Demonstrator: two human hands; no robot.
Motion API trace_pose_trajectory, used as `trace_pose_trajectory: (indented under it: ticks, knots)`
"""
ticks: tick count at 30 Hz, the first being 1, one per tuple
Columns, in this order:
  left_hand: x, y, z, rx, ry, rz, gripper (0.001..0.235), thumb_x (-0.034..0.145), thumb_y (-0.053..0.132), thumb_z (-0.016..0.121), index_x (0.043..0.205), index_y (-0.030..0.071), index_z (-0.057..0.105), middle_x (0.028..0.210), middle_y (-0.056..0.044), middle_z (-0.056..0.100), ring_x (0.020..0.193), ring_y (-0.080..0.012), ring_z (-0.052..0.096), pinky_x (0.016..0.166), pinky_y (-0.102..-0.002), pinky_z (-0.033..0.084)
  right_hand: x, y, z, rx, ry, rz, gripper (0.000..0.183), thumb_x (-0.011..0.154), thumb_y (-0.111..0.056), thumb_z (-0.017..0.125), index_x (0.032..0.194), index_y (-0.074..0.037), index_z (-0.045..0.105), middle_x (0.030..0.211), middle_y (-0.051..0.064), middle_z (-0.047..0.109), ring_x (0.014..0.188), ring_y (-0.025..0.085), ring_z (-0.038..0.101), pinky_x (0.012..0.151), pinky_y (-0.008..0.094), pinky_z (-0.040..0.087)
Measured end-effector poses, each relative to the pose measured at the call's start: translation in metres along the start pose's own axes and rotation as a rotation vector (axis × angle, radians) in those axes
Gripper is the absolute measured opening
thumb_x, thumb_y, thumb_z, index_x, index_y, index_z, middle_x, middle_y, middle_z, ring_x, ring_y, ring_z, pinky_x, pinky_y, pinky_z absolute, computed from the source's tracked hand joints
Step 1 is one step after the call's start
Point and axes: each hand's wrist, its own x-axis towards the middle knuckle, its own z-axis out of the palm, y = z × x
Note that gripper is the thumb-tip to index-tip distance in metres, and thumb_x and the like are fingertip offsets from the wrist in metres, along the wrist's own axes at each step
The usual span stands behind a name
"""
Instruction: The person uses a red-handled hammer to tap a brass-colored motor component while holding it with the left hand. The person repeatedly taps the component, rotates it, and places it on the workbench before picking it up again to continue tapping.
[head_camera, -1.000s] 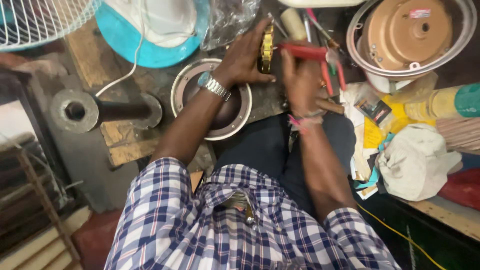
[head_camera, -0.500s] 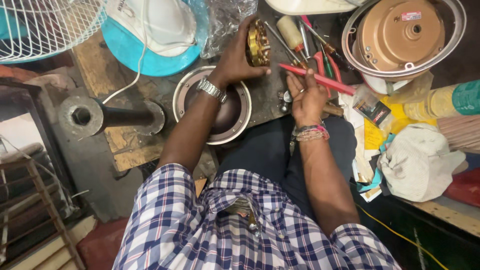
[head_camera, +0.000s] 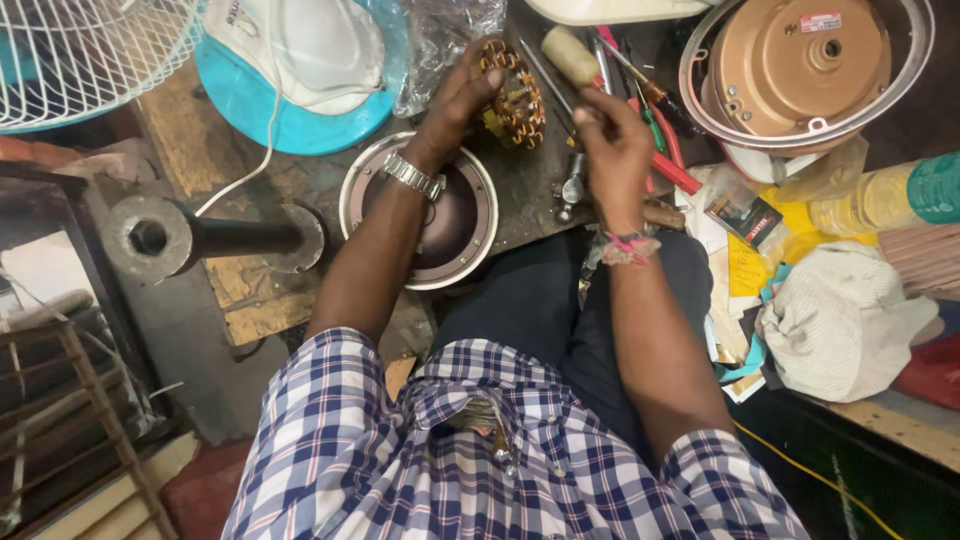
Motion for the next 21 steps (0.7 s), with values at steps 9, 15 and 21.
trace_pose_trajectory:
  ticks: [9, 15, 21]
  knots:
    - [0.002, -0.008, 0.003, 0.203, -0.160, 0.150, 0.081, 0.097, 0.058, 0.064, 0.158, 0.009, 0.040, 0.153, -0.022, 0.051, 0.143, -0.0333, 0.049, 0.118, -0.045, 0.042, 0.005, -0.007, 0.015, -0.239, -0.244, -0.201, 0.034, 0.090, -0.007, 0.081, 0.122, -0.003, 0.071, 0.103, 0.012, 0.070, 0.089, 0.021, 0.069, 0.077, 0.032, 0.054]
    - [-0.004, 0.009, 0.010, 0.370, -0.237, 0.167, 0.073, 0.096, 0.051, 0.068, 0.151, 0.008, 0.046, 0.135, -0.017, 0.066, 0.127, -0.0267, 0.063, 0.109, -0.039, 0.049, 0.005, -0.008, 0.017, -0.368, -0.298, -0.239, 0.022, 0.090, -0.011, 0.079, 0.111, -0.006, 0.075, 0.099, 0.014, 0.071, 0.087, 0.029, 0.069, 0.076, 0.038, 0.054]
    - [-0.006, 0.017, 0.015, 0.398, -0.258, 0.142, 0.075, 0.092, 0.049, 0.071, 0.149, 0.007, 0.047, 0.127, -0.016, 0.069, 0.119, -0.0259, 0.066, 0.103, -0.038, 0.052, 0.005, -0.002, 0.012, -0.351, -0.339, -0.169, 0.020, 0.086, -0.009, 0.078, 0.105, -0.004, 0.074, 0.093, 0.014, 0.069, 0.079, 0.028, 0.069, 0.072, 0.039, 0.054]
